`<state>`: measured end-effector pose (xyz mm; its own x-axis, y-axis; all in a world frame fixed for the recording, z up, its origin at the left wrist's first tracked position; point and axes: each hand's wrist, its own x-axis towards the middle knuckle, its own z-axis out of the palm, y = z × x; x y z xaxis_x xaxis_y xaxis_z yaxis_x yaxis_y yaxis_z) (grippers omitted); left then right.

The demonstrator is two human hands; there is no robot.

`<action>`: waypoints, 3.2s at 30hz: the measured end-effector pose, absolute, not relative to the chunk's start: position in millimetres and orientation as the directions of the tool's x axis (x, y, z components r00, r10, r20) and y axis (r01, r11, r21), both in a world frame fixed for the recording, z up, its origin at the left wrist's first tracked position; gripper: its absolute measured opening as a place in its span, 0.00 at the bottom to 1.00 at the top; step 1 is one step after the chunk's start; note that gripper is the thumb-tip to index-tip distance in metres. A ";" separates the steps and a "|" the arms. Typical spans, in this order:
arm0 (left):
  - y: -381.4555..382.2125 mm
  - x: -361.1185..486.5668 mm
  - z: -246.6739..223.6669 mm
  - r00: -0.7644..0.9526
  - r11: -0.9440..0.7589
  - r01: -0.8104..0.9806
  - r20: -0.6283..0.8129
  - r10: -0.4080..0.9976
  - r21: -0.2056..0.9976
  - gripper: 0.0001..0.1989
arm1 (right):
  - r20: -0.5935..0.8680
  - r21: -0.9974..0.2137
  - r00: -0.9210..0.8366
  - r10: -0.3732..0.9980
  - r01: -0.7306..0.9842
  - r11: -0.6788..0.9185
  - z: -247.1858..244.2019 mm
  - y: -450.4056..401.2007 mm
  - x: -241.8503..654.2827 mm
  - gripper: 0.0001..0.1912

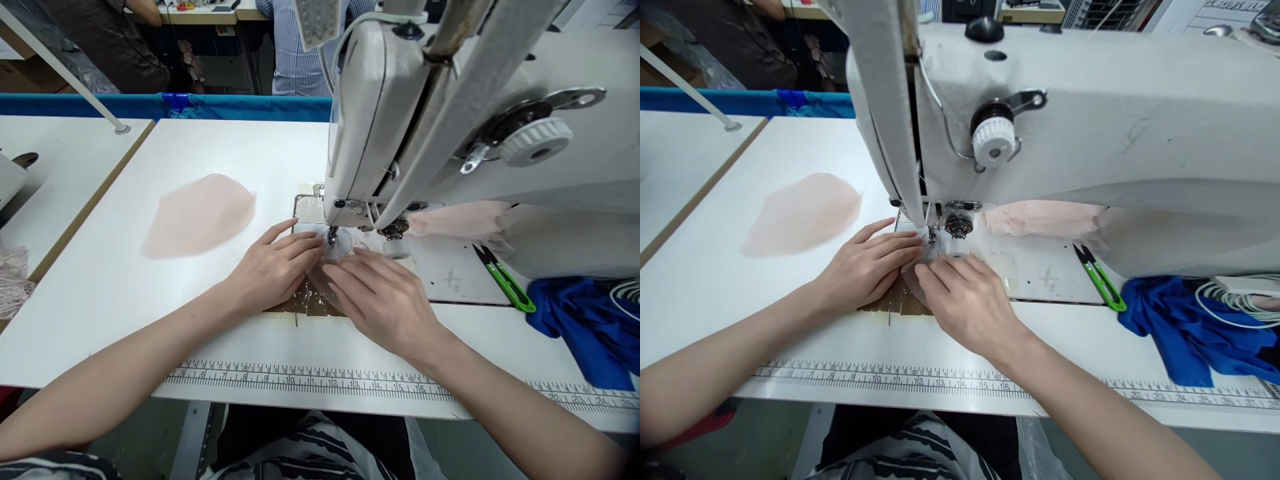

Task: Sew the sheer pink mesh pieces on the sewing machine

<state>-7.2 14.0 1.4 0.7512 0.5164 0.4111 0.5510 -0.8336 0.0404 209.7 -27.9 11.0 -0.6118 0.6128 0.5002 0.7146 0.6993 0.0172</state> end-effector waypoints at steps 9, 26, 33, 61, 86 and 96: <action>12.6 -2.5 -2.9 0.783 -0.839 0.543 0.348 0.516 0.024 0.19 | 0.331 -0.124 -0.513 0.792 0.809 0.575 3.7 -18.2 215.4 0.14; -2.0 7.6 4.6 0.785 -0.809 0.583 0.312 0.536 -0.077 0.19 | 0.269 -0.138 -0.478 0.836 0.840 0.525 -0.3 -4.4 220.8 0.20; -1.8 7.3 5.0 0.787 -0.806 0.586 0.300 0.540 -0.086 0.18 | 0.271 -0.122 -0.475 0.837 0.846 0.519 -0.1 -4.6 220.8 0.21; -3.6 6.9 -4.4 0.744 -0.799 0.592 0.450 0.493 -0.104 0.16 | 0.560 0.029 -0.634 0.533 0.658 0.753 -0.6 -12.9 224.4 0.07; -0.1 7.0 -4.5 0.739 -0.790 0.609 0.417 0.529 -0.078 0.18 | 0.555 -0.005 -0.622 0.552 0.661 0.750 -2.4 -9.5 225.4 0.08; 2.9 5.5 -3.7 0.731 -0.790 0.612 0.408 0.547 -0.039 0.18 | 0.538 -0.044 -0.607 0.585 0.673 0.738 -3.7 -8.9 225.3 0.10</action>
<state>5.5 2.9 -3.7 0.7312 0.5468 0.4078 0.6124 -0.7896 -0.0394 225.3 -8.9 -3.7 -0.6068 0.5851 0.5380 0.6728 0.7385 -0.0443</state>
